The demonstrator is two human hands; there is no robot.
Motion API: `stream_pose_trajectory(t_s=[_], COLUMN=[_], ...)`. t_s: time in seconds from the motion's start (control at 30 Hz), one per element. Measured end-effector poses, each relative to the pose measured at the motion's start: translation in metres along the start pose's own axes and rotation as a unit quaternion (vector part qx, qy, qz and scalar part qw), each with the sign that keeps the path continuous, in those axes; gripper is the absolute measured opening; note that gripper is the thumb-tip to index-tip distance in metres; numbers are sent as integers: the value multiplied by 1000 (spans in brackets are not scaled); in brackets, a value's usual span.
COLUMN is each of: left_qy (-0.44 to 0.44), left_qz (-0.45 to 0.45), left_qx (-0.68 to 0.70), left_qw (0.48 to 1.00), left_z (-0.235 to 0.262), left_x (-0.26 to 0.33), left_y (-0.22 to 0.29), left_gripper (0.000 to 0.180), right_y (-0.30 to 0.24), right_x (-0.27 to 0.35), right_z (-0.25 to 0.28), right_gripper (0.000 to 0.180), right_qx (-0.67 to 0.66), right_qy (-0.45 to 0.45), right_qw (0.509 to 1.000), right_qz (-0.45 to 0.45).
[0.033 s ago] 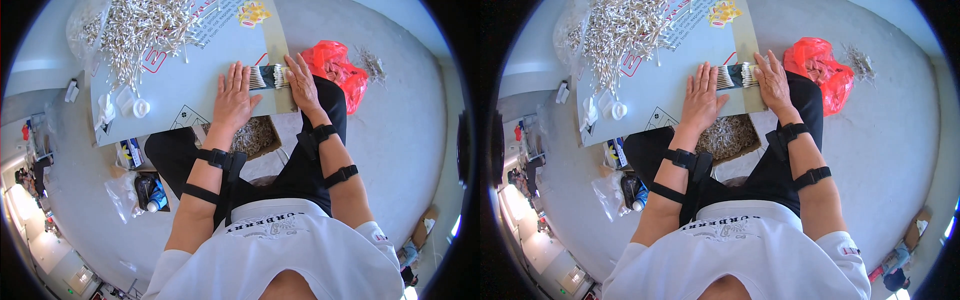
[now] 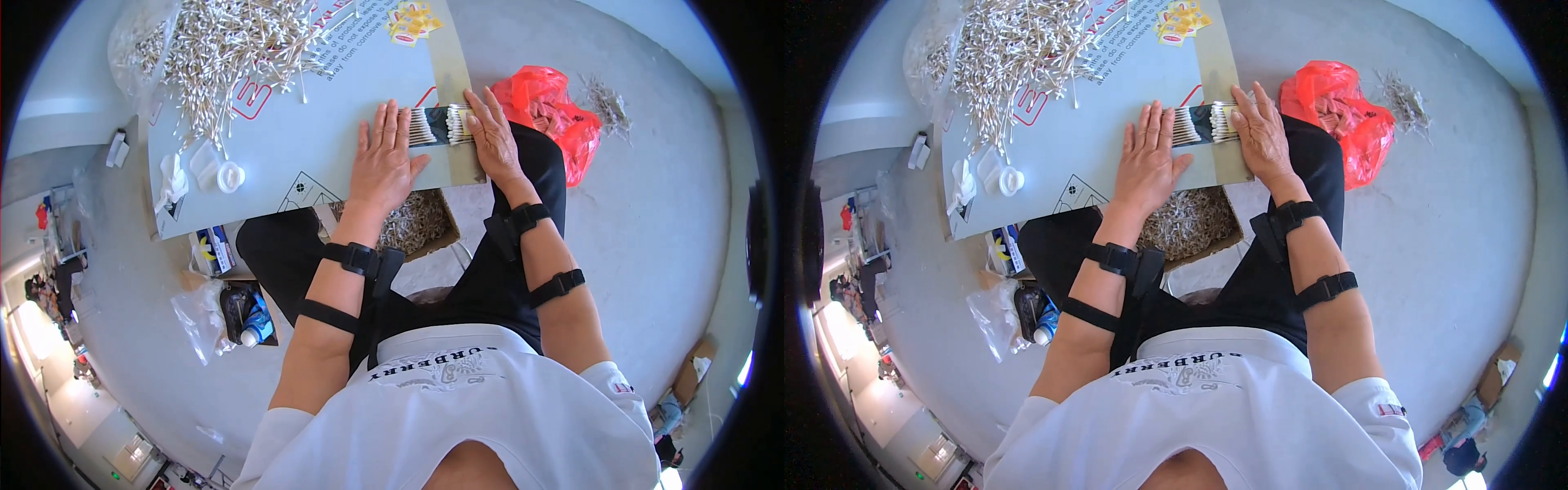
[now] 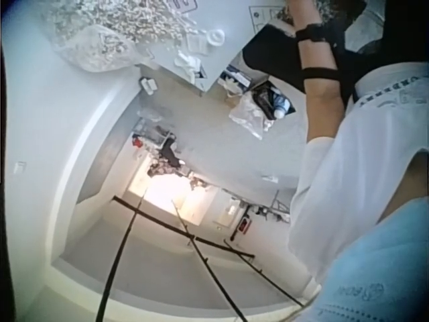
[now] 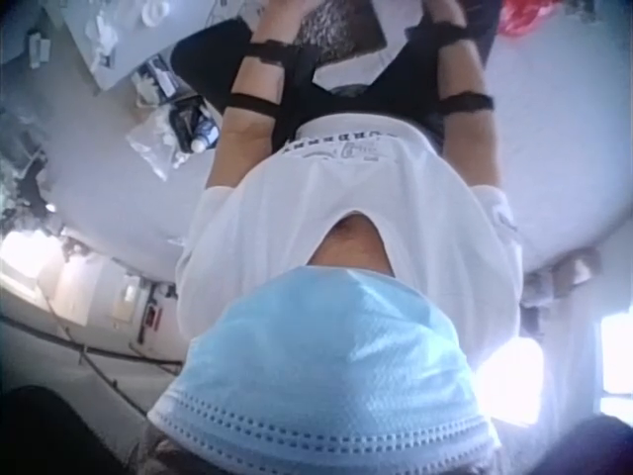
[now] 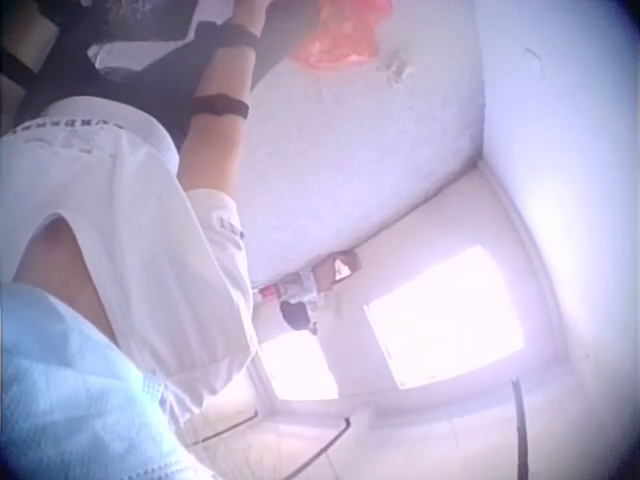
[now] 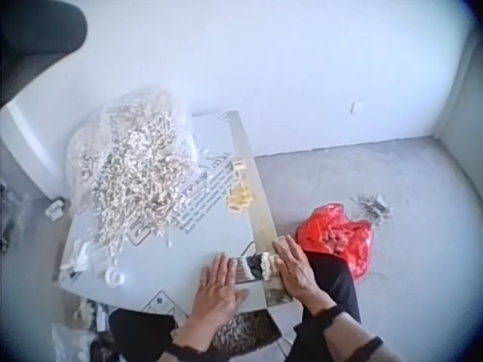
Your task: Manually packing several cotton swabs into small clear plastic bags.
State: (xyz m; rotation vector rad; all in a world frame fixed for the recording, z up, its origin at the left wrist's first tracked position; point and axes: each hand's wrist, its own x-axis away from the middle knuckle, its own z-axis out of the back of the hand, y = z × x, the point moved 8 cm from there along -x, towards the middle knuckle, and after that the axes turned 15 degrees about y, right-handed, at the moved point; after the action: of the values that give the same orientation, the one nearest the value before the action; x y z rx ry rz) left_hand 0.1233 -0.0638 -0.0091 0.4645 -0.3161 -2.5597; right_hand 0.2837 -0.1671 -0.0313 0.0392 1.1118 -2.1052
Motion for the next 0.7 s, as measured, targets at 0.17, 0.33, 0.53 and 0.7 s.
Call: stream_pose_trajectory(t_s=[0.17, 0.33, 0.53, 0.7], left_qy=[17, 19, 55, 219], left_qz=[-19, -11, -19, 46], left_qx=[11, 26, 53, 230], left_qw=[1000, 999, 997, 947], left_z=[-9, -15, -18, 4], left_x=[-7, -12, -17, -27], left_y=[22, 39, 51, 27], left_gripper=[79, 79, 77, 52], right_y=[0, 0, -1, -1], right_x=[0, -1, -1, 1], right_z=[-3, -4, -2, -2], right_gripper=[44, 42, 41, 42], right_qx=[-16, -19, -19, -19], right_qy=[-4, 9, 16, -2], right_qw=[1000, 1000, 1000, 999], right_qz=[-7, 7, 3, -26])
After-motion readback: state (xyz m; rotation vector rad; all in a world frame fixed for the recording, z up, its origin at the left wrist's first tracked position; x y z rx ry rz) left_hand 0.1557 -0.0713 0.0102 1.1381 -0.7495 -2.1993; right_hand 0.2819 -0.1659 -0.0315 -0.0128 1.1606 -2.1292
